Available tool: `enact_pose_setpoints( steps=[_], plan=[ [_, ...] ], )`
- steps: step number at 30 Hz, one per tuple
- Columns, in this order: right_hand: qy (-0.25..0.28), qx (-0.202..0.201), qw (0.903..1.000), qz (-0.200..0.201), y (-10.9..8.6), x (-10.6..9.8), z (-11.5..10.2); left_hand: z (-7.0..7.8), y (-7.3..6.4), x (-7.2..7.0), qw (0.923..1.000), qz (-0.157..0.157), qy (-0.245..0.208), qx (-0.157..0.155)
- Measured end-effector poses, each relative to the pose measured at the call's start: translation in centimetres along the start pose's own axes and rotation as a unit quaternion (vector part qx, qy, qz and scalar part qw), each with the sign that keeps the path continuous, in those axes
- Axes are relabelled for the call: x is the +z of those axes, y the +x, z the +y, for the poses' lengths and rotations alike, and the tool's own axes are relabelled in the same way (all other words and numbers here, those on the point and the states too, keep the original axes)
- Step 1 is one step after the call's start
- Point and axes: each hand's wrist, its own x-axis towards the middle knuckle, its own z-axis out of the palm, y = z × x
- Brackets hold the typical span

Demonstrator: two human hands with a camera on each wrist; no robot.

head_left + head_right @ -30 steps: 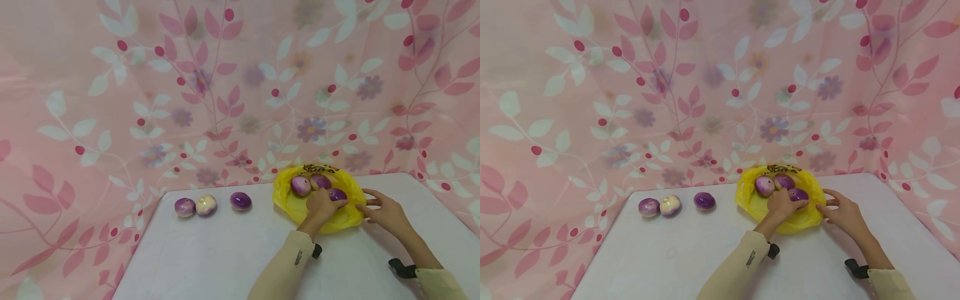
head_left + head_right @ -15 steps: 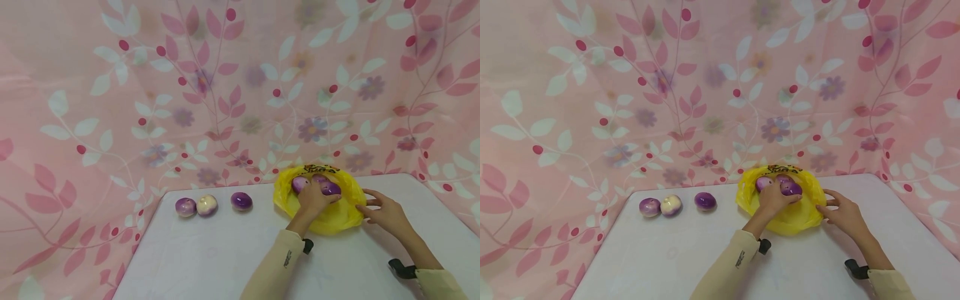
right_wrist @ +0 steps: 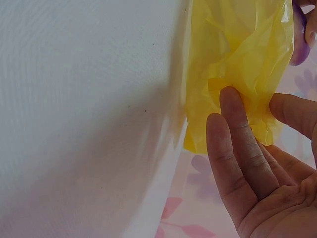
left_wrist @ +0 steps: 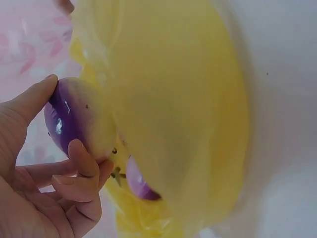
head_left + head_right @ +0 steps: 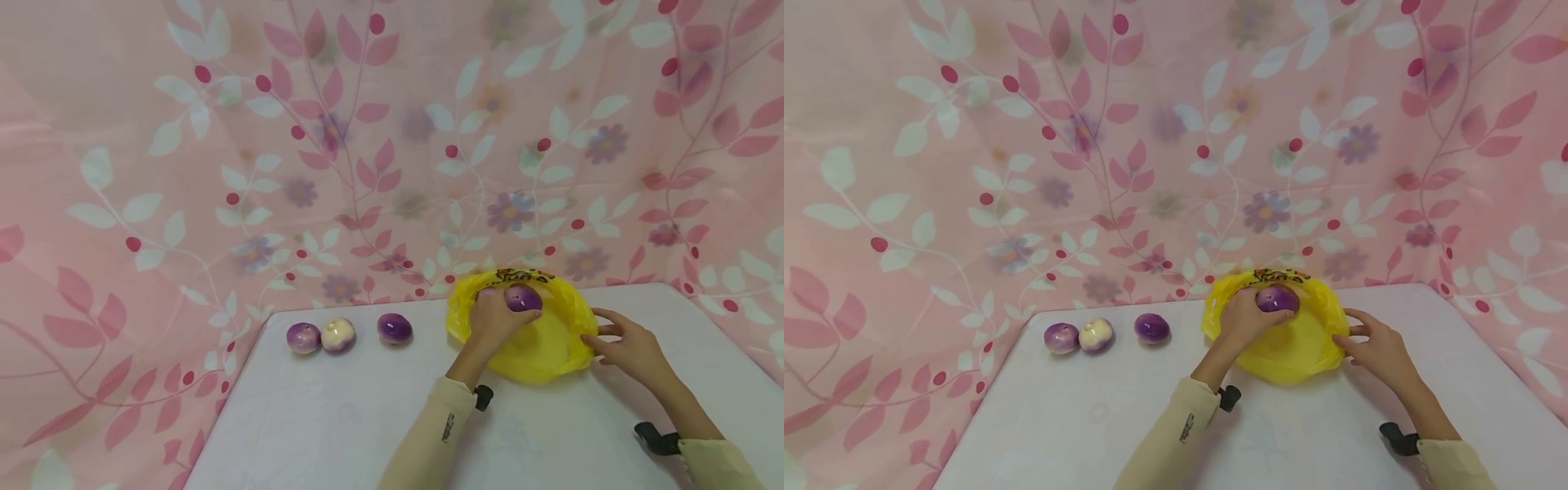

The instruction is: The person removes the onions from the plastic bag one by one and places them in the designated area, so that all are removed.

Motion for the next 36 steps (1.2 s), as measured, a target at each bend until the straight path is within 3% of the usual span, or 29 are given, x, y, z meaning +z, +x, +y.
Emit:
enact_pose_setpoints(
  steps=[3,15,23,28,36],
  plan=[
    [0.002,0.001,1.0,0.0,0.0,-0.1,0.0,-0.1,-0.1,-1.0,0.9998,-0.005,-0.019,0.003],
    [0.005,0.006,1.0,0.003,0.0,-0.3,0.3,-0.5,-0.2,-4.6,0.9999,-0.011,0.012,0.004],
    [0.008,0.013,0.9999,0.001,0.0,-0.5,0.1,-1.5,-0.5,-6.9,1.0,-0.003,0.001,0.003],
    [0.009,0.017,0.9998,0.0,-0.1,-0.6,0.0,-2.6,-0.9,-8.4,0.9997,-0.008,0.02,0.011],
    [0.007,0.013,0.9999,0.006,-0.2,-0.4,0.3,-5.6,-1.7,-11.0,0.9988,-0.007,0.04,0.027]
  ],
)
